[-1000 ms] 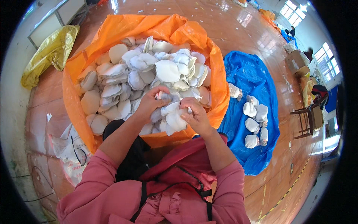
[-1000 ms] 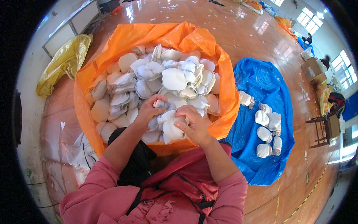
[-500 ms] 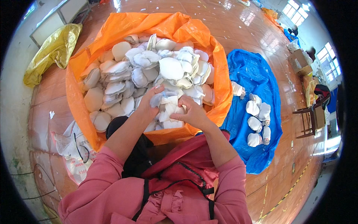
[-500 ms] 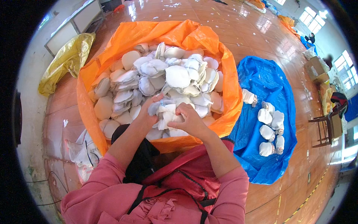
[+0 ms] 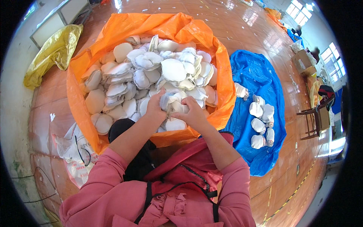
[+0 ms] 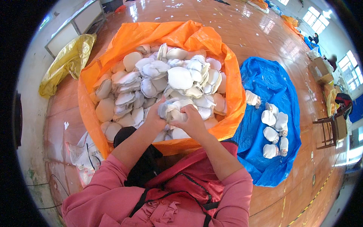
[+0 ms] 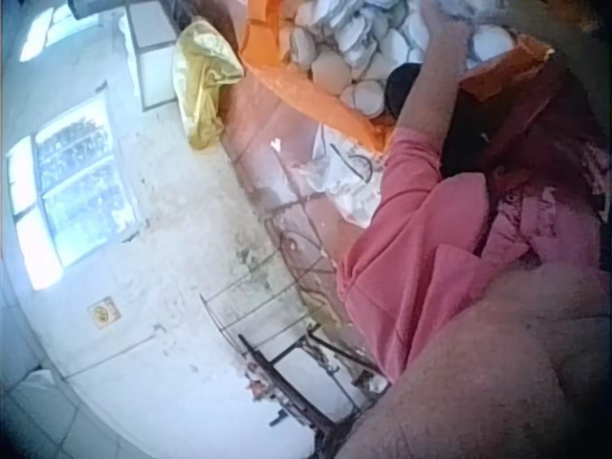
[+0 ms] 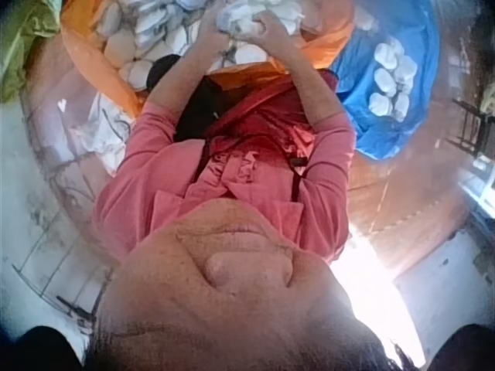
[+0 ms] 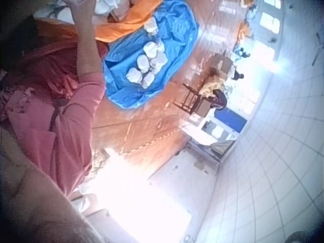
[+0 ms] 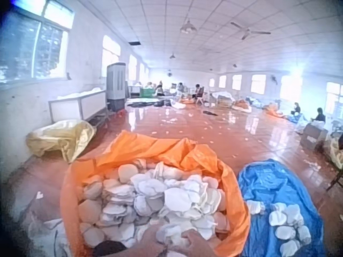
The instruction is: The person picks white mask shells from an orange bag, inserts a small white insert into each shell, and places the assembled masks onto a blue tarp. The person repeats this process continuously.
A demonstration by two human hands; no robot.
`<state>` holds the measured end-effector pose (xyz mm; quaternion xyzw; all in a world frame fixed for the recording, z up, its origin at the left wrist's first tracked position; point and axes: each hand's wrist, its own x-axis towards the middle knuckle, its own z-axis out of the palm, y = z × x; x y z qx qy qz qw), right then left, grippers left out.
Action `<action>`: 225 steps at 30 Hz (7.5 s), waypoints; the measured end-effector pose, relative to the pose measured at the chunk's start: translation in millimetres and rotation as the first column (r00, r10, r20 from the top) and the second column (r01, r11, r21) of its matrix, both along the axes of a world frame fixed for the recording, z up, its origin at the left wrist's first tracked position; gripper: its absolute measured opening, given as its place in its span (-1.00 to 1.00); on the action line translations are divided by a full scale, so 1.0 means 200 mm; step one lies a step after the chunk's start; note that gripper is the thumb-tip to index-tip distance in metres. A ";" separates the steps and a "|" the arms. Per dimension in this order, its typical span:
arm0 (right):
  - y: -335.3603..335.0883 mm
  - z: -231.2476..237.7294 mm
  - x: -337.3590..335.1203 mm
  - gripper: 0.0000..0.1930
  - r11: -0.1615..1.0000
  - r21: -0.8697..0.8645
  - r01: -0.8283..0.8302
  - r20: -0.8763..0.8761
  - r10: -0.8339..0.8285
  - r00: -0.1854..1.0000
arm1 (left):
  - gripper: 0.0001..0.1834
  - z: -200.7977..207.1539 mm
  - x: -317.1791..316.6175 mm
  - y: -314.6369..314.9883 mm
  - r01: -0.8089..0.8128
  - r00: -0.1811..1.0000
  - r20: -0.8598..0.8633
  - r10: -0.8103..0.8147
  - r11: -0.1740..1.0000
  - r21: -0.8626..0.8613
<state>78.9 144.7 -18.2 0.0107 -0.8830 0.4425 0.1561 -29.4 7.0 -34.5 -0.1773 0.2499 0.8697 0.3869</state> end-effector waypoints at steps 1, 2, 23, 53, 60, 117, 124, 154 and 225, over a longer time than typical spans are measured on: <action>0.00 -0.01 0.00 -0.52 0.999 0.004 0.033 0.007 -0.033 0.999 | -0.59 0.01 0.01 0.00 0.020 1.000 0.005 -0.020 1.000 0.010; -0.01 -0.01 0.00 -0.51 0.998 0.008 0.067 0.014 -0.067 0.998 | -0.59 0.03 0.02 0.00 0.039 0.999 0.009 -0.039 0.999 0.021; 0.10 0.06 0.10 -0.64 0.708 -0.698 0.110 0.374 0.228 0.899 | -0.57 0.22 0.01 -0.16 0.006 0.186 -0.599 -0.779 0.610 -0.792; 0.04 0.00 0.07 -0.53 0.999 0.033 -0.034 0.021 0.033 0.999 | -0.65 0.15 -0.04 -0.05 -0.235 0.711 -0.611 -0.349 0.701 -0.674; 0.04 -0.06 0.06 -0.61 0.987 -0.116 0.114 0.021 -0.113 0.993 | -0.61 0.15 -0.02 -0.09 -0.017 0.846 -0.473 -0.246 0.875 -0.484; -0.09 -0.06 0.06 -0.73 0.949 -0.258 -0.180 0.225 0.241 0.944 | -0.70 0.08 -0.08 -0.11 -0.123 0.340 -0.554 -0.760 0.548 -0.827; -0.12 -0.06 0.05 -0.72 0.956 0.237 -0.175 -0.060 0.194 0.979 | -0.72 0.01 -0.06 -0.11 -0.275 0.238 -0.547 -0.803 0.484 -0.831; 0.01 -0.04 0.19 -0.70 0.922 -0.385 0.048 0.464 0.148 0.873 | -0.68 0.17 -0.28 -0.22 0.116 0.631 -0.628 -0.455 0.856 -0.503; -0.01 0.01 0.14 -0.57 0.903 -0.430 0.013 0.389 0.172 0.905 | -0.67 0.02 -0.03 -0.01 0.053 0.544 -0.549 -0.635 0.679 -0.732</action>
